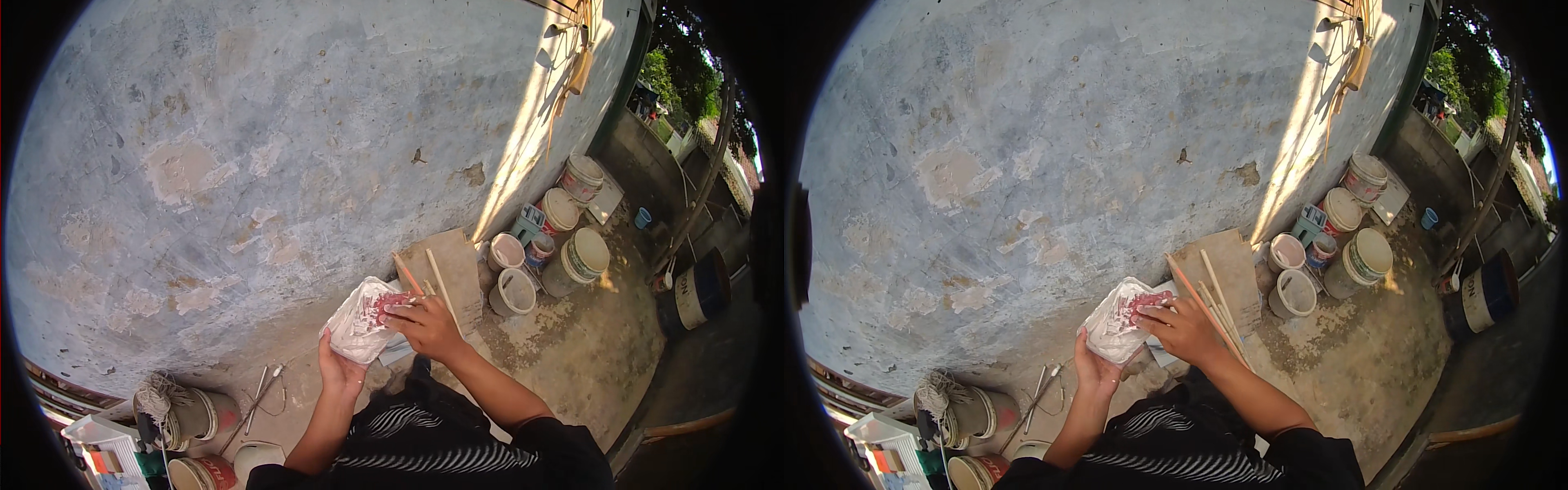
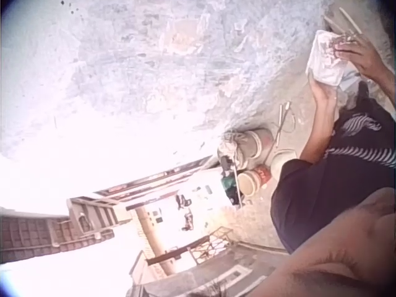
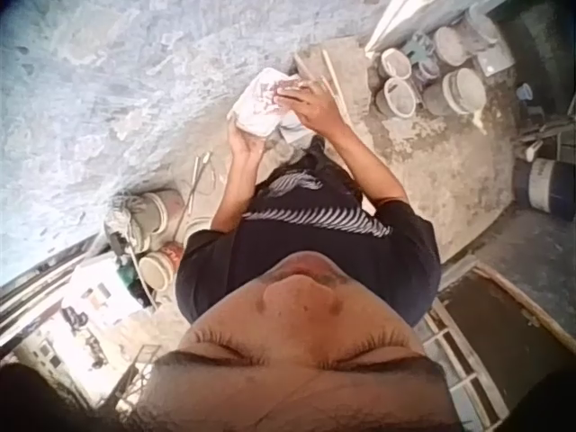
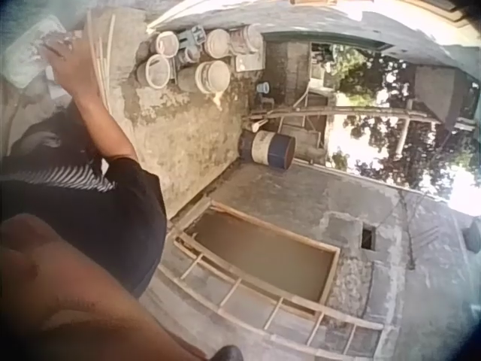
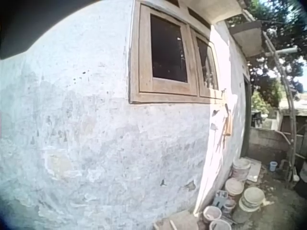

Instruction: Apply wall filler or putty to small holes and imperfections in a concrete wall using a putty knife.

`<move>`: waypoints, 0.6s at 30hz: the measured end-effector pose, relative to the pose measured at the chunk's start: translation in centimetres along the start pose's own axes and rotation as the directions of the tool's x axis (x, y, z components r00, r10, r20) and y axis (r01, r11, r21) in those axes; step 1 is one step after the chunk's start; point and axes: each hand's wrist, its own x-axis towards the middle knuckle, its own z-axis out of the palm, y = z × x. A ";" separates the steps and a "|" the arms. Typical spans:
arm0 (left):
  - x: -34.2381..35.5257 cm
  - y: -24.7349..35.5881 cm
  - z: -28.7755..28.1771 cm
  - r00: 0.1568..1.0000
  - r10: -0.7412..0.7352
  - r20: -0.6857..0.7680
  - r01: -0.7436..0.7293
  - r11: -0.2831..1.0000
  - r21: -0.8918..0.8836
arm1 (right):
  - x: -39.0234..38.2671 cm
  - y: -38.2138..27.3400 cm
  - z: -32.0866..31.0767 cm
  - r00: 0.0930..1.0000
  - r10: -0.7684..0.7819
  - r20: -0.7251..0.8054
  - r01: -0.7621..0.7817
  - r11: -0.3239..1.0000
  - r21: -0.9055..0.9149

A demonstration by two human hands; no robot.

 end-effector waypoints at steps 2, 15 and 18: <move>-0.4 0.5 0.7 0.999 -0.040 0.010 0.040 0.999 0.022 | -0.6 -0.7 -0.4 0.999 -0.008 0.043 0.008 1.000 -0.008; -1.2 2.1 -1.8 0.996 0.005 -0.088 -0.010 0.998 -0.055 | -0.9 -2.3 -2.0 0.957 -0.148 0.251 0.144 0.989 0.033; -1.3 2.4 -2.7 0.995 0.037 -0.097 -0.044 0.997 -0.068 | -0.2 -2.3 -2.3 0.944 -0.209 0.257 0.208 0.978 0.031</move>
